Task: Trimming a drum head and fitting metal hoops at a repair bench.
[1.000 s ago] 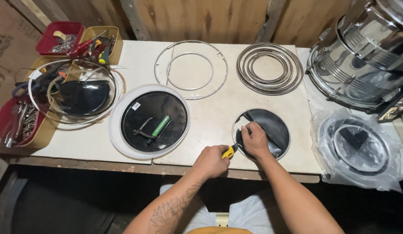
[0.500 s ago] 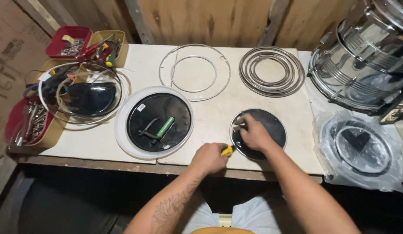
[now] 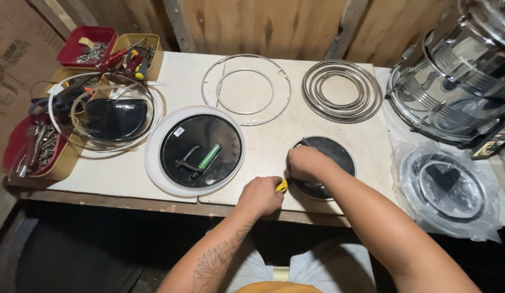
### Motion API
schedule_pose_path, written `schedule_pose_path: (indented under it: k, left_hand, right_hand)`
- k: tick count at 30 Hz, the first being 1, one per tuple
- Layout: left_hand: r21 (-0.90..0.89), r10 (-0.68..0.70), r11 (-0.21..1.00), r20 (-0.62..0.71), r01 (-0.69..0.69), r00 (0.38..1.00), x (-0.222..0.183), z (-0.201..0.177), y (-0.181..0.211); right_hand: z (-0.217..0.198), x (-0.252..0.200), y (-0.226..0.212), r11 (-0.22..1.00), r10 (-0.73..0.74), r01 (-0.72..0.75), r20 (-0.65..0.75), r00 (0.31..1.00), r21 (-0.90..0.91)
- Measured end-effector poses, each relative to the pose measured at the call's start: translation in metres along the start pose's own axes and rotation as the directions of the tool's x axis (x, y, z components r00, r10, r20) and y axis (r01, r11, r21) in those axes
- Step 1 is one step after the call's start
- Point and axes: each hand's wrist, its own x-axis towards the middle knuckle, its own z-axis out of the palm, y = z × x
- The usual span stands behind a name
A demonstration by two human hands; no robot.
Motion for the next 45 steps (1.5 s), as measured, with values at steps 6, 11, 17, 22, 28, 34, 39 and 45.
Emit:
schedule_pose_path:
  k: [6,11,17,22,28,34,39,45]
  left_hand:
    - [-0.013,0.004,1.000,0.015,-0.004,1.000,-0.003,-0.001,-0.003]
    - [-0.033,0.014,0.999,0.003,-0.013,1.000,-0.004,0.001,-0.006]
    - [-0.102,0.006,0.995,-0.012,-0.007,1.000,0.006,0.017,-0.017]
    - [-0.163,-0.001,0.987,-0.038,-0.006,0.999,0.002,0.028,-0.016]
    - [-0.199,-0.023,0.980,-0.038,0.015,0.999,0.003,0.046,-0.020]
    - [-0.192,-0.024,0.981,-0.011,0.021,1.000,-0.010,0.053,-0.012]
    - [-0.121,0.001,0.993,-0.063,-0.009,0.998,-0.002,0.060,-0.017]
    - [-0.082,-0.059,0.995,-0.109,0.051,0.992,-0.003,0.011,-0.011]
  right_hand:
    - [0.068,-0.046,0.043,0.967,-0.229,0.248,-0.624,0.747,-0.059]
    - [0.147,-0.021,0.065,0.890,-0.069,0.425,-0.872,0.484,0.165]
    - [0.165,-0.004,0.058,0.898,0.181,0.285,-0.872,0.454,0.335]
    - [0.166,0.000,0.060,0.890,0.211,0.281,-0.870,0.446,0.360]
    - [0.166,0.000,0.057,0.883,0.234,0.270,-0.859,0.456,0.384]
    - [0.166,0.004,0.058,0.876,0.281,0.275,-0.883,0.376,0.396]
    - [0.174,0.012,0.060,0.813,0.427,0.254,-0.833,0.352,0.524]
    - [0.168,0.033,0.043,0.626,0.629,0.266,-0.676,0.385,0.734]
